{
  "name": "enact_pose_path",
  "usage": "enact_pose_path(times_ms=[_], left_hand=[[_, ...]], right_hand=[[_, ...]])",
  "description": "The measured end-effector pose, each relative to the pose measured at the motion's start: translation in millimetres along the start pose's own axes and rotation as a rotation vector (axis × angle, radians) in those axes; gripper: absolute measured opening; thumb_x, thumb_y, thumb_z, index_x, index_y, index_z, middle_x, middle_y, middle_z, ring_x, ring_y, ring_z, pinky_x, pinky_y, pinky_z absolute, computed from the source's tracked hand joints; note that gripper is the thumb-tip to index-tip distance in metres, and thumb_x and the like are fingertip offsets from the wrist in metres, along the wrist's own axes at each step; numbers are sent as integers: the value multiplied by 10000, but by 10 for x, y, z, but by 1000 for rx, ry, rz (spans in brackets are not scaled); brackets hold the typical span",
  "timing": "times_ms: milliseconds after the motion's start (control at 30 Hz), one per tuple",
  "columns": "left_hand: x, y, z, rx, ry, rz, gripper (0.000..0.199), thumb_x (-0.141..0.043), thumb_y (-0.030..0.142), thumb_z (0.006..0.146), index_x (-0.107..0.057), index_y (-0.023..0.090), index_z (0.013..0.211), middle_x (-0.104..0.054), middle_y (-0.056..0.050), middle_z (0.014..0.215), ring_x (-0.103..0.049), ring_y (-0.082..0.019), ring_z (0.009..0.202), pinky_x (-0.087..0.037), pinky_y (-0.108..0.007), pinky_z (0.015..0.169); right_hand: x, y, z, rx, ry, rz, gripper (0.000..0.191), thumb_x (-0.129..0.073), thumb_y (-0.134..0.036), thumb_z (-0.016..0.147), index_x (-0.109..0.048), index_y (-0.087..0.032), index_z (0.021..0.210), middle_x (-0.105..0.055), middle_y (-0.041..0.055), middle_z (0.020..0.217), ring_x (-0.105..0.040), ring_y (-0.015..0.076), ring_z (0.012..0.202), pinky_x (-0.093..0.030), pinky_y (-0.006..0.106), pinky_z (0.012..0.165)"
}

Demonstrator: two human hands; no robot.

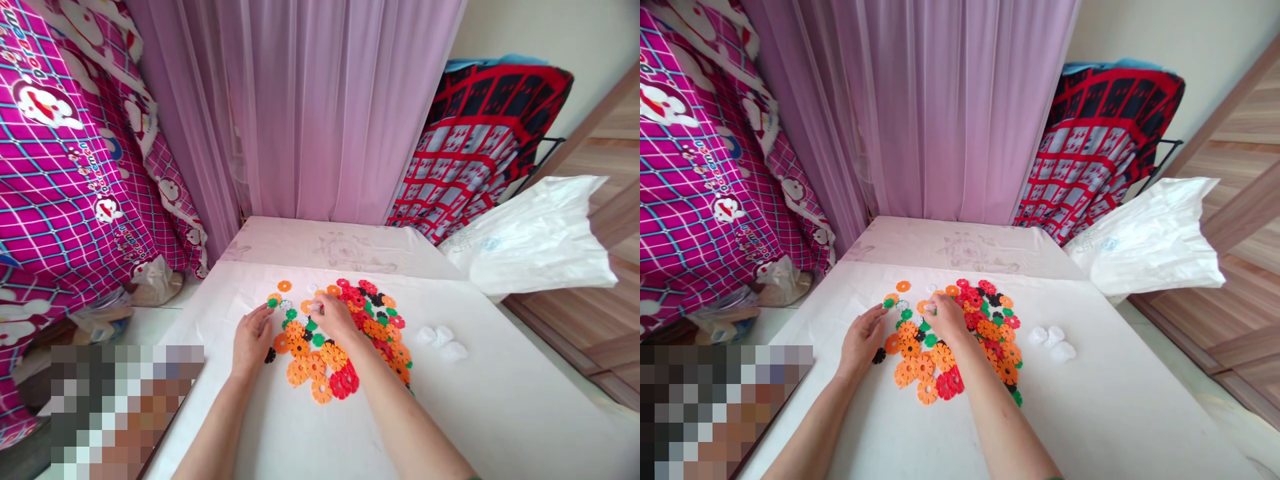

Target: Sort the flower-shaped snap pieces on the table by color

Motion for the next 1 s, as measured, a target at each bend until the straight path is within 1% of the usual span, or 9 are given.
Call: enact_pose_path(times_ms=[100, 233, 333, 467, 533, 633, 733, 900, 1000], left_hand=[[-14, -10, 0, 6, -16, 10, 331, -445, 299, 841, -716, 225, 1018, -702, -65, 1208, -665, -240, 1059, -481, -448, 994], [-18, -8, 3, -5, -33, 31, 343, -435, 319, 851, -716, 228, 1025, -701, -64, 1211, -670, -247, 1052, -470, -456, 1011], [-20, -12, 7, -14, -40, 42, 347, -435, 332, 854, -718, 237, 1032, -698, -63, 1217, -662, -251, 1080, -442, -470, 1048], [-45, -48, 11, 7, -69, 48, 369, -434, 362, 848, -714, 236, 1053, -677, -73, 1256, -649, -266, 1112, -392, -521, 1089], [-50, -62, 15, 9, -76, 51, 376, -427, 375, 849, -711, 234, 1052, -672, -76, 1264, -644, -269, 1125, -375, -532, 1101], [-44, -65, 21, -16, -74, 62, 383, -421, 391, 855, -711, 230, 1046, -678, -77, 1253, -648, -261, 1114, -397, -503, 1091], [-40, -73, 26, -38, -72, 80, 384, -425, 401, 854, -714, 233, 1045, -682, -72, 1246, -658, -257, 1088, -421, -486, 1074], [-36, -87, 26, -53, -61, 102, 376, -430, 392, 850, -716, 242, 1042, -691, -61, 1232, -667, -241, 1059, -439, -461, 1062], [-40, -98, 25, -51, -71, 102, 385, -423, 398, 857, -715, 243, 1054, -686, -59, 1242, -659, -246, 1078, -445, -461, 1058]], right_hand=[[121, 169, -259, 24, 182, 244, 222, -556, -208, 793, -664, -215, 987, -680, 45, 984, -641, 158, 838, -497, 263, 769], [350, 553, -744, 37, 293, 384, 224, -534, -280, 783, -654, -230, 965, -673, 59, 991, -643, 168, 784, -528, 295, 736], [685, 1059, -1042, -131, 457, 380, 357, -553, -366, 748, -613, -240, 1076, -682, 44, 941, -634, 175, 753, -531, 318, 735], [1163, 1789, -1327, -383, 728, 346, 474, -597, -474, 672, -571, -216, 1069, -679, 59, 943, -608, 175, 713, -513, 324, 696], [1289, 2070, -1409, -448, 779, 324, 504, -610, -487, 645, -563, -217, 1068, -674, 59, 956, -613, 186, 754, -506, 340, 735], [1329, 2346, -1479, -497, 795, 325, 535, -618, -495, 631, -553, -217, 1084, -668, 49, 947, -614, 189, 775, -497, 343, 750], [1284, 2396, -1455, -470, 758, 310, 539, -601, -492, 656, -549, -218, 1117, -673, 38, 932, -617, 190, 790, -489, 335, 746], [1213, 2091, -1256, -321, 634, 62, 484, -570, -395, 707, -552, -243, 1166, -701, 19, 944, -599, 236, 968, -431, 398, 893], [1170, 1955, -1177, -285, 573, -67, 447, -557, -345, 724, -560, -257, 1162, -710, 6, 945, -577, 253, 995, -377, 443, 940]])
Point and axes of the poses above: each hand's wrist, its own z-axis towards the middle knuckle, its own x-axis out of the back of the hand, y = z × x, the point moved 6 cm from there along z, towards the middle knuckle
